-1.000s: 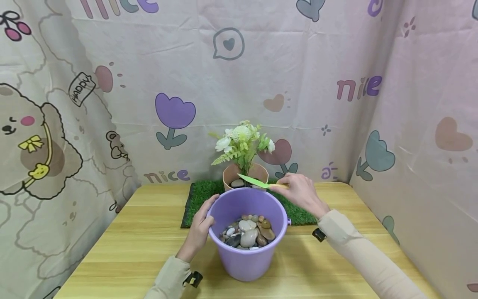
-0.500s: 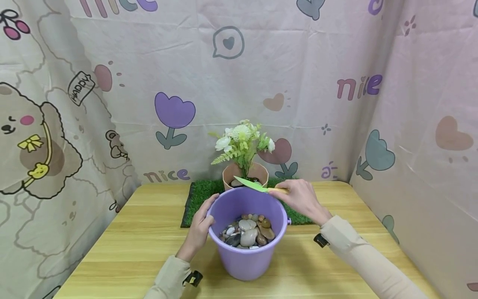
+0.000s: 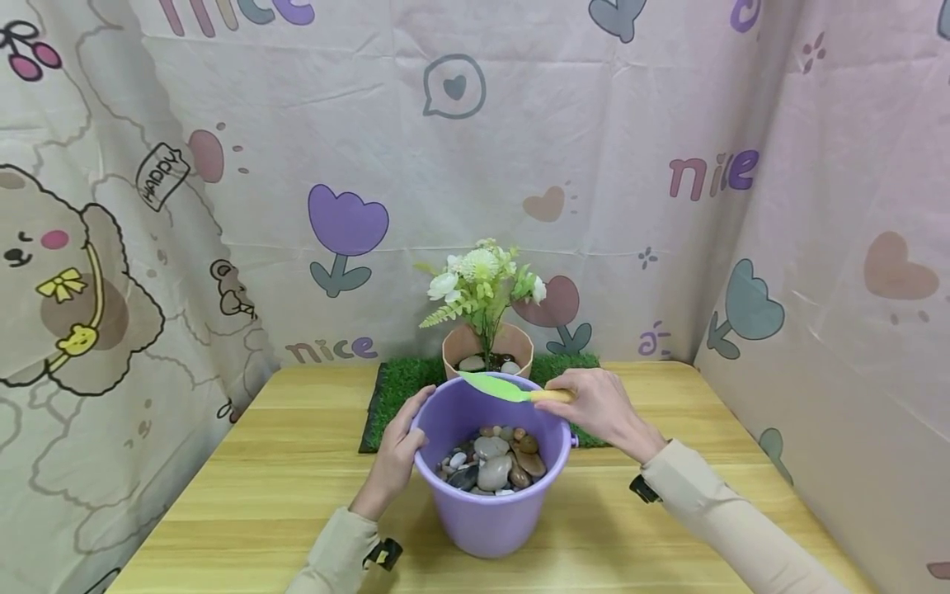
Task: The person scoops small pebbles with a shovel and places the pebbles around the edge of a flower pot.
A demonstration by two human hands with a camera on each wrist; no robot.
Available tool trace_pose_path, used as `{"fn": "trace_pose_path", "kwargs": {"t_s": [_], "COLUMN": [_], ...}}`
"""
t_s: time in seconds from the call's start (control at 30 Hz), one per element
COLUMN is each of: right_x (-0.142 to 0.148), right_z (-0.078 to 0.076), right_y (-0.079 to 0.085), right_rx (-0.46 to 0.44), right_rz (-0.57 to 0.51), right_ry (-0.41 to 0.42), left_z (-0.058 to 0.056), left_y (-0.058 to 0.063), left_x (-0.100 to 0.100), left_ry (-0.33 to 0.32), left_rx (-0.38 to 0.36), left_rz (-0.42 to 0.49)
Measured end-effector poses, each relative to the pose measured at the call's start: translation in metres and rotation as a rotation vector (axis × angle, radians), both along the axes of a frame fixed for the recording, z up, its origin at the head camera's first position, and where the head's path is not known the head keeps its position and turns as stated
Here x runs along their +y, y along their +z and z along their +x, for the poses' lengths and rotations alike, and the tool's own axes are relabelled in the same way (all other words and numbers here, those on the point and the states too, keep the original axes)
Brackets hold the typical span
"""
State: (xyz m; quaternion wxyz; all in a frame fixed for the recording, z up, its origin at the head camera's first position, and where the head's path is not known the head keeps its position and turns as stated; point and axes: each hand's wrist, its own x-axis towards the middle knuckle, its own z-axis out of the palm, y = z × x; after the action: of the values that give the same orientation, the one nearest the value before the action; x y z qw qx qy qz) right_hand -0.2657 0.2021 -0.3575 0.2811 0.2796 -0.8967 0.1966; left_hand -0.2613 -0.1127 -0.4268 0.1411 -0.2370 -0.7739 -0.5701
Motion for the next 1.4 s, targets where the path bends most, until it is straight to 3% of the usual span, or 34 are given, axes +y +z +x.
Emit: {"fn": "trace_pose_path", "kwargs": {"t_s": [0.3,0.6,1.17,1.4], "right_x": [-0.005,-0.009,-0.008,-0.007], "right_z": [0.007,0.010,0.012,0.014], "right_y": [0.001,-0.002,-0.002,0.003], "right_rx": [0.079,0.170,0.154,0.093], "right_rz": [0.105,0.138,0.125,0.177], "right_ry": [-0.027,0.003,-0.011,0.004], "left_z": [-0.001,0.002,0.001,0.001], "left_y": [-0.001,0.000,0.000,0.001], "left_x": [-0.001,-0.002,-0.001,-0.001], "left_ry": [0.009,0.017,0.005,-0.004], "left_rx": [-0.004,-0.013,-0.002,-0.012], "left_rz": [-0.003,-0.003,-0.004,0.002]}}
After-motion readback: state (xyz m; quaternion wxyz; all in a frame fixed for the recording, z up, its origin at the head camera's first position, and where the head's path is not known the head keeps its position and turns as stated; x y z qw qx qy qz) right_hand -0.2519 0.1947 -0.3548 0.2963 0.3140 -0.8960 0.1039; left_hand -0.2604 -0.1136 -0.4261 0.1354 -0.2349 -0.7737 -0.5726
